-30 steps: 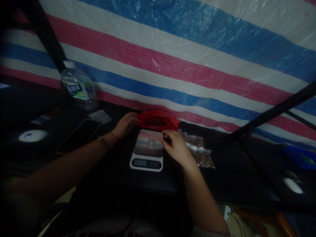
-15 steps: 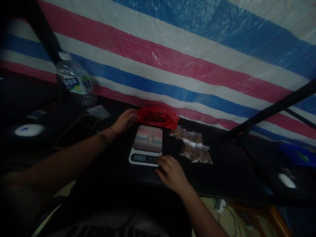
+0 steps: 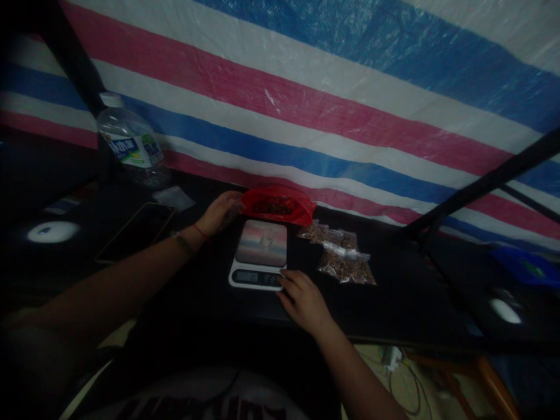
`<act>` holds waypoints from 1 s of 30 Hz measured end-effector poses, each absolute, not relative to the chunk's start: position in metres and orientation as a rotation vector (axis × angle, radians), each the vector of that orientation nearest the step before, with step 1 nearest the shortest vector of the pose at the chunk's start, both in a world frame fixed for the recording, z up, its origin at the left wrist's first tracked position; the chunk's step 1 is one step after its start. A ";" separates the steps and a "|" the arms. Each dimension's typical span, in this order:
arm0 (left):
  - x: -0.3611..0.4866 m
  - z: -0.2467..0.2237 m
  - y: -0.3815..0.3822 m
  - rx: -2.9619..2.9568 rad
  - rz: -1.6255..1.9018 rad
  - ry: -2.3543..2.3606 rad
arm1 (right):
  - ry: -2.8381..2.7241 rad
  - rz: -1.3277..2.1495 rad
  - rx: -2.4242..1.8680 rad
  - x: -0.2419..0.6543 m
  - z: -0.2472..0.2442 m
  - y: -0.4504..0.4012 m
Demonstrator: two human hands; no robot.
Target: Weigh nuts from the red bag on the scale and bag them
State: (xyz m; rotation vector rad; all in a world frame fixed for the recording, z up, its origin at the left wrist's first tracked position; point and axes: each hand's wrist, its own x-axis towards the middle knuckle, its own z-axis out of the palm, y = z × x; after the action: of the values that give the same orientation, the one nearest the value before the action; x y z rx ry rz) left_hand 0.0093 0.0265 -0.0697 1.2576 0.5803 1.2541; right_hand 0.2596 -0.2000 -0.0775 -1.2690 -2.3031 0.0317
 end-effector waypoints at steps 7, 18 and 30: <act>0.009 -0.066 0.023 1.264 1.267 0.571 | -2.319 0.014 -1.252 0.262 -0.082 -0.200; 0.009 -0.066 0.023 1.248 1.255 0.586 | -2.332 0.017 -1.264 0.260 -0.080 -0.200; 0.010 -0.067 0.024 1.215 1.258 0.548 | -2.222 0.070 -1.284 0.263 -0.080 -0.204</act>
State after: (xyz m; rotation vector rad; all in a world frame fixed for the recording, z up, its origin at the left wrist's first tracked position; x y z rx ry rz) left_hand 0.0097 0.0239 -0.0674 1.2151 0.5481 1.2575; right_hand 0.2631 -0.2035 -0.0796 -1.2843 -2.2223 0.0703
